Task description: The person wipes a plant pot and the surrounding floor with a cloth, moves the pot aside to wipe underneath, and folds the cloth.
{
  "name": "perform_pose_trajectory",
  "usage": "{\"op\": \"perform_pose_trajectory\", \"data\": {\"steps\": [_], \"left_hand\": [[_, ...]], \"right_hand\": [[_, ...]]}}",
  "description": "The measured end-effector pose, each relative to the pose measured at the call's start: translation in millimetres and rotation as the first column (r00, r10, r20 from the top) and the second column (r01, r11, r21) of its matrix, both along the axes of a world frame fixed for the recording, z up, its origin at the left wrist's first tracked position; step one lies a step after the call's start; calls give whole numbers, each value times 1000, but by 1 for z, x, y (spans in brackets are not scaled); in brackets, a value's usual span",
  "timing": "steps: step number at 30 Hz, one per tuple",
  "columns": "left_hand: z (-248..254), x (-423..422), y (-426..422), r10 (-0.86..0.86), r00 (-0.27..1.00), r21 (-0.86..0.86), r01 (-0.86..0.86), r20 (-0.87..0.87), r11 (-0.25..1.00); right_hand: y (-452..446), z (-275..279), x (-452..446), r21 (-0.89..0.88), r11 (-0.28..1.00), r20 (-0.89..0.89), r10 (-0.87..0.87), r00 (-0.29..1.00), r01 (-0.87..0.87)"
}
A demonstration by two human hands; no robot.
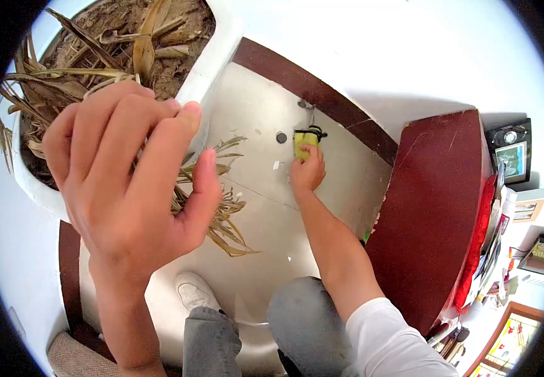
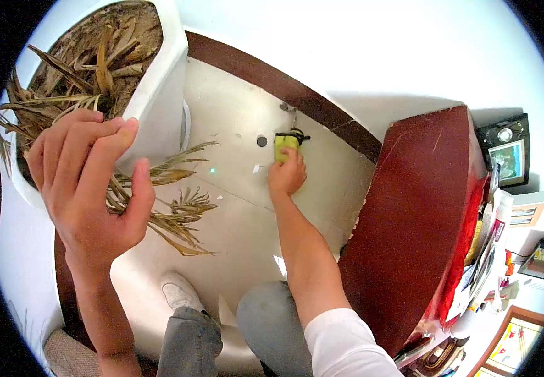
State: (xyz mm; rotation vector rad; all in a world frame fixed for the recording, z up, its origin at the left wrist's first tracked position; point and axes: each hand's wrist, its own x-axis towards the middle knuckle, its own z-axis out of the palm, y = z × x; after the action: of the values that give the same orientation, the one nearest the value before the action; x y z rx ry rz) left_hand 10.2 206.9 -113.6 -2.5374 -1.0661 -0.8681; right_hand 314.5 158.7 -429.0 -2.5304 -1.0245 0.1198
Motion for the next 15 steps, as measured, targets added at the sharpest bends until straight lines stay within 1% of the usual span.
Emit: {"op": "perform_pose_trajectory", "data": {"steps": [3, 4, 6, 9, 12, 15], "left_hand": [[0, 3, -2, 10, 999, -8, -10, 31, 1000], [0, 4, -2, 13, 999, -9, -13, 42, 1000], [-1, 4, -2, 18, 998, -10, -17, 57, 1000], [-1, 5, -2, 24, 998, -21, -23, 65, 1000], [-2, 4, 0, 25, 997, -22, -23, 75, 1000], [-5, 4, 0, 16, 994, -12, -15, 111, 1000]], "right_hand": [[-4, 2, 0, 254, 951, -193, -128, 973, 175], [-3, 7, 4, 273, 948, -177, -117, 977, 163], [0, 36, 8, 308, 942, -145, -93, 985, 134], [25, 63, 7, 515, 856, -61, 95, 994, -51], [65, 86, 1, 445, 876, 106, 155, 982, -186], [105, 82, 9, 280, 891, 382, 237, 893, -356]]}}
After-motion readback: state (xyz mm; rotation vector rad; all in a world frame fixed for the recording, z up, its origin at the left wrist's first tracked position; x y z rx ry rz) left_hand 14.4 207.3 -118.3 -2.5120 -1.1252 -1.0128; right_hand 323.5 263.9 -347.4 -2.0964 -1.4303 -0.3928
